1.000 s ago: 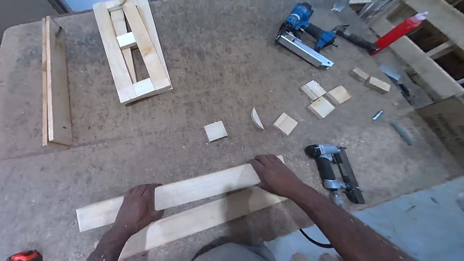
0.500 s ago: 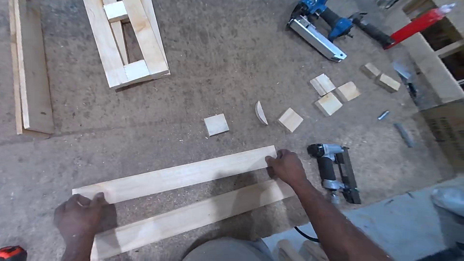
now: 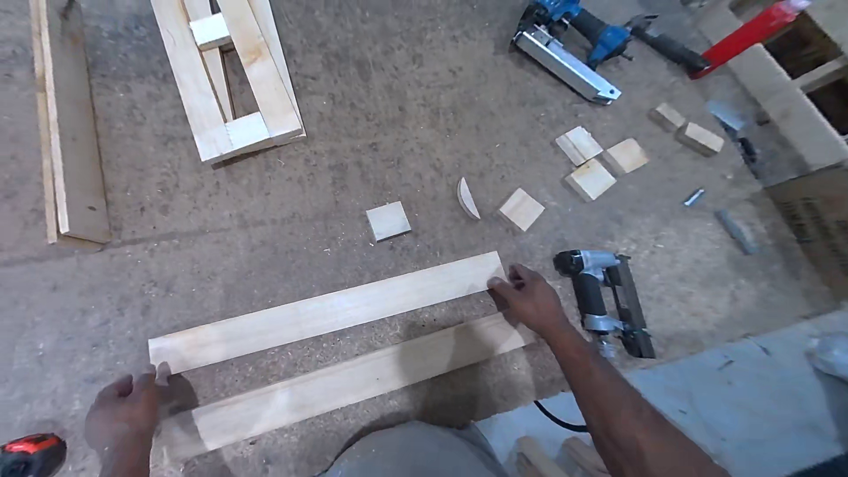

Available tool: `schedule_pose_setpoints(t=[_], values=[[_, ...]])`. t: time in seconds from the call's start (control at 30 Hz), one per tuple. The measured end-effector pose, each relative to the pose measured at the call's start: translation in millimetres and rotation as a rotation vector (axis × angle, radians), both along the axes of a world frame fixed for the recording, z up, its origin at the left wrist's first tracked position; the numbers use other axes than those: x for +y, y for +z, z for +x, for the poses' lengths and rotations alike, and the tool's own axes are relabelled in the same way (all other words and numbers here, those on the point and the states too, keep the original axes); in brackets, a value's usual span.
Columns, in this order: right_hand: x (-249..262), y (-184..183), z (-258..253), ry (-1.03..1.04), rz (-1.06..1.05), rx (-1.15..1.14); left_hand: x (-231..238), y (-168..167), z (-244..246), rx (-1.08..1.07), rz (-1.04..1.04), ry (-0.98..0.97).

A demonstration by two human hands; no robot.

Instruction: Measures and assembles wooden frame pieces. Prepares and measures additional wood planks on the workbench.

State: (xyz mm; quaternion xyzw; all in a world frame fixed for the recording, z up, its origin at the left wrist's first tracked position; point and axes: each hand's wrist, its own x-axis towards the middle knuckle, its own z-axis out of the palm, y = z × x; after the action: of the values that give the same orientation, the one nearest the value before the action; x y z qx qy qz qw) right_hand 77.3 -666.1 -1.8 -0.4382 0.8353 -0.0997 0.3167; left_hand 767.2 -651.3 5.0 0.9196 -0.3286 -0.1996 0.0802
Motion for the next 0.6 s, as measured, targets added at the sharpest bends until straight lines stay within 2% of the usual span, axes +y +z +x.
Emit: schedule_pose_setpoints(t=[0.1, 0.2, 0.37, 0.6], values=[[29, 8, 3, -0.079, 0.093, 0.09, 41, -2, -7, -0.006, 0.152, -0.013], [59, 10, 22, -0.103, 0.172, 0.11, 74, 1, -32, 0.007, 0.144, -0.039], [88, 7, 22, -0.163, 0.104, 0.072, 105, -4, -37, 0.044, 0.0, 0.037], [104, 5, 13, -0.313, -0.157, -0.016, 116, -1, -33, 0.214, -0.377, 0.152]])
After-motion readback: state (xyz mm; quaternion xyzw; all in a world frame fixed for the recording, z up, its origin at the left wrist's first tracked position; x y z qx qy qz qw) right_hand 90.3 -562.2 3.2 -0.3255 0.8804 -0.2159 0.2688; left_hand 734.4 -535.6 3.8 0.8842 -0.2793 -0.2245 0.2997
